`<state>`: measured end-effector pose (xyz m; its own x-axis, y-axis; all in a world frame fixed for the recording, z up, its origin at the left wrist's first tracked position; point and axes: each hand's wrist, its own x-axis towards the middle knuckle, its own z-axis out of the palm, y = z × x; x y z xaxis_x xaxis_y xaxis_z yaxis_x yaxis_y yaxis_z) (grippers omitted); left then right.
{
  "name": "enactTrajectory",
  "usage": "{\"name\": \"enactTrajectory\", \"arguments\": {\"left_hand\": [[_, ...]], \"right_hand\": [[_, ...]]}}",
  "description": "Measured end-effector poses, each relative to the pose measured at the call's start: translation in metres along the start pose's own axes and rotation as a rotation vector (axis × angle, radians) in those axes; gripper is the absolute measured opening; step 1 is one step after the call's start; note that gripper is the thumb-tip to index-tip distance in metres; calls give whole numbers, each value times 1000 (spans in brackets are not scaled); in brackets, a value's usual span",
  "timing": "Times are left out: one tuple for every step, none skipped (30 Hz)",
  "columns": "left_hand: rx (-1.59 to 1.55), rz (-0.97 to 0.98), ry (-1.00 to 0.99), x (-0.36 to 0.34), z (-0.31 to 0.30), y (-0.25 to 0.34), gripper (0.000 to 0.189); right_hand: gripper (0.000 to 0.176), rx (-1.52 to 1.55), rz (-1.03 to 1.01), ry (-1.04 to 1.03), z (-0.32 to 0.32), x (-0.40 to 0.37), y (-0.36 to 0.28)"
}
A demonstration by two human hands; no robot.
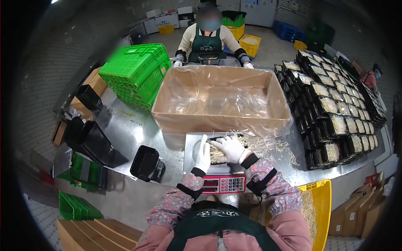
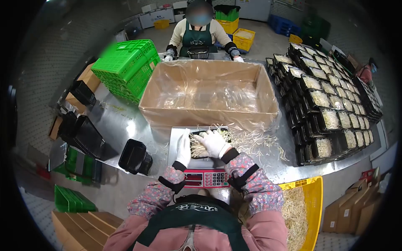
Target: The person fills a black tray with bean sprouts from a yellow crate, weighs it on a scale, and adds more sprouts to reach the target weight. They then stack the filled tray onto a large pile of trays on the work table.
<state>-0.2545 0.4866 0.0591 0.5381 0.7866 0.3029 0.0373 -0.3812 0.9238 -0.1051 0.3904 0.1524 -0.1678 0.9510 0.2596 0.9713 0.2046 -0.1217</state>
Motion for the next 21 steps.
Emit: {"name": "enactTrajectory", "arguments": {"left_hand": [[23,-5,-44,0,0,16,50],[46,-15,-89,-2,2,22,53],[40,-28,-95,-4,3,27,53],[399,133,-169,-3,5,32,57],[756,305,-242,0,8,33,60],[750,306,-254,3,9,34,60],[781,290,-304,7,8,34,61],[813,270,-354,10,6,34,61],[812,271,-342,11,5,35,59],[814,264,-344,11,4,38,59],[768,238,-342,11,2,41,59],[722,212,-340,12,2,43,59],[708,207,-323,12,3,43,58],[709,194,-322,12,3,45,58],[695,220,-320,12,2,47,57],[684,244,-316,11,0,49,57],[616,241,-293,12,-1,51,55],[627,228,-292,13,-4,50,55],[494,211,-275,13,-6,48,54],[360,194,-254,16,-9,47,54],[428,182,-282,25,-24,63,53]], "right_hand": [[78,21,25,3,5,0,-2],[83,44,50,2,9,-1,-3],[69,77,81,17,14,-2,-5],[69,82,91,10,20,-2,-7],[62,-17,160,-41,31,0,-8],[54,-116,230,-93,41,2,-9],[55,-79,271,-67,43,8,-10],[55,-77,277,-71,42,5,-8],[57,-26,271,-86,40,3,-5],[59,27,262,-100,35,5,-4],[65,181,278,-61,32,3,2],[79,371,253,-89,26,-1,14],[86,548,247,-29,19,-7,21],[94,725,240,28,6,-11,25],[92,783,269,3,-10,-19,31],[90,843,296,-23,-37,-22,34],[85,865,307,-20,-49,-29,43],[80,888,320,-13,-59,-37,52],[78,939,374,10,-76,-44,56],[76,986,430,30,-89,-50,61],[76,984,463,57,-95,-59,71]]}}
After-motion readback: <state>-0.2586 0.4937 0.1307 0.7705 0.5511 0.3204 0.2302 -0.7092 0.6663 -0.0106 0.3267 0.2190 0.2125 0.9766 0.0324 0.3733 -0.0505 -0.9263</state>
